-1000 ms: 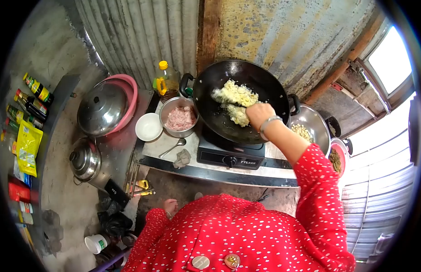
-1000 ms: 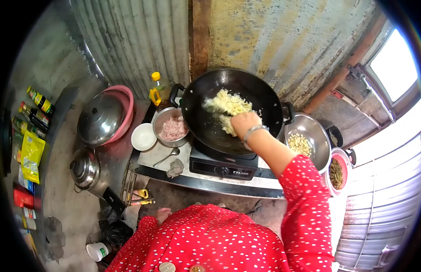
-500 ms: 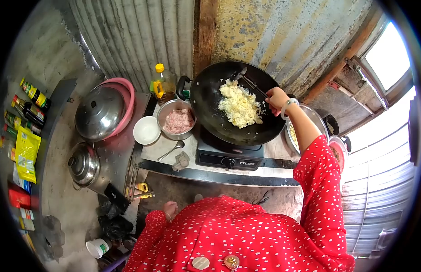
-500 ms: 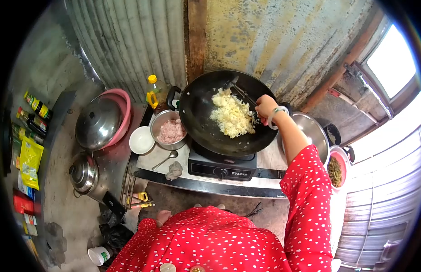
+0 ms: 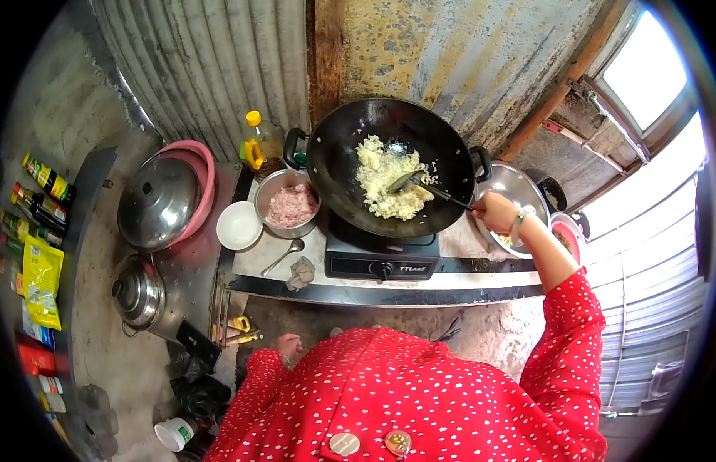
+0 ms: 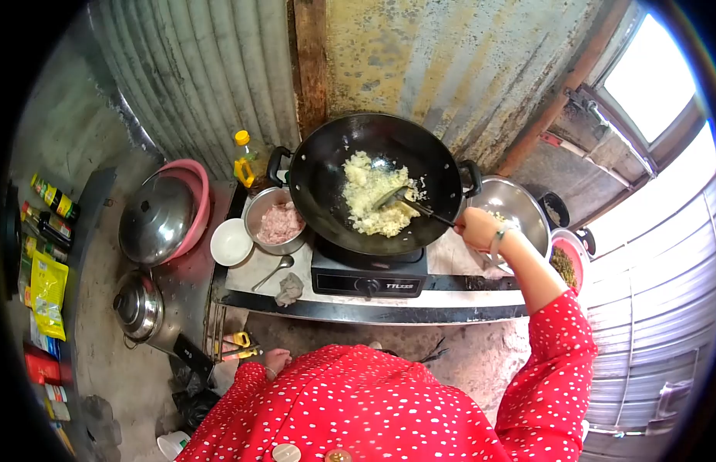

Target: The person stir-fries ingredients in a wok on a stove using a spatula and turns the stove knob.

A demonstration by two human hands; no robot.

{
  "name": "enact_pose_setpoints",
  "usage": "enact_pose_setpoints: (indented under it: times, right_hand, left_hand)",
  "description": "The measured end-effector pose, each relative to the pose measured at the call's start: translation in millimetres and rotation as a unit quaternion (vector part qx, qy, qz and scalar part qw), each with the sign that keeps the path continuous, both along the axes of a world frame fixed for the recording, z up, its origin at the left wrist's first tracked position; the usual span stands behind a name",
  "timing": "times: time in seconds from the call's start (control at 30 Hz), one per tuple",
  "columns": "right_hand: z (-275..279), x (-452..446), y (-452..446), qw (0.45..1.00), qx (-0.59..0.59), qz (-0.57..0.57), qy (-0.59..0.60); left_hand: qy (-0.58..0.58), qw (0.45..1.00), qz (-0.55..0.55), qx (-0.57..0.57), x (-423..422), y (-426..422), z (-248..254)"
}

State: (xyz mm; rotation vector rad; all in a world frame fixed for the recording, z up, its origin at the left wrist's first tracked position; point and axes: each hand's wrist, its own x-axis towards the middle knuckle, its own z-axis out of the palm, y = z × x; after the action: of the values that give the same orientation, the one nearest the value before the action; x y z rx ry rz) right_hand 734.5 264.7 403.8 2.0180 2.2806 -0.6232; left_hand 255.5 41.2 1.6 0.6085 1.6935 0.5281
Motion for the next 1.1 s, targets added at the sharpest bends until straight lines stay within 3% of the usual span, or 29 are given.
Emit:
enact_pose_setpoints:
  times: [0.07, 0.17, 0.3, 0.4, 0.53, 0.67, 0.83, 0.9, 0.97, 1.1]
  right_hand:
    - [-1.9, 22.5, -1.3, 0.996, 0.062, 0.057, -0.008]
    - [45.3, 18.6, -10.8, 0.993, 0.089, 0.062, -0.048]
    - [81.4, 22.8, -3.4, 0.958, 0.175, 0.107, -0.201]
    - [105.9, 8.8, 9.0, 0.934, 0.181, 0.166, -0.257]
    - [126.0, -31.7, 27.0, 0.898, 0.054, 0.204, -0.387]
    - [106.4, -34.3, 44.0, 0.876, 0.060, 0.201, -0.435]
    - [36.1, -5.1, 78.1, 0.920, 0.126, 0.091, -0.360]
    - [20.1, -15.6, 78.3, 0.926, 0.156, 0.061, -0.340]
    - [-7.3, -26.7, 77.8, 0.922, 0.206, 0.068, -0.321]
    - [-0.9, -43.6, 68.2, 0.891, 0.319, 0.130, -0.296]
  left_hand:
    - [0.022, 1.000, -0.014, -0.004, -0.4, -0.6, 5.5]
    - [0.056, 0.997, -0.057, 0.018, 1.9, -1.9, 23.6]
    - [0.067, 0.995, -0.076, 0.022, 7.9, -2.6, 38.8]
    - [0.057, 0.997, -0.057, -0.005, 13.2, 2.2, 44.0]
    - [0.024, 0.999, -0.030, -0.034, 11.8, 6.9, 23.9]
    - [0.000, 1.000, 0.007, -0.009, 6.7, -2.3, 6.6]
    - [0.030, 0.999, -0.043, 0.000, -3.7, -21.2, -3.1]
    - [0.007, 1.000, 0.004, -0.027, 2.5, -28.7, 19.8]
    - [0.011, 0.999, 0.016, -0.027, 3.9, -28.7, 31.6]
    - [0.070, 0.997, -0.023, 0.021, -5.3, -33.4, 10.3]
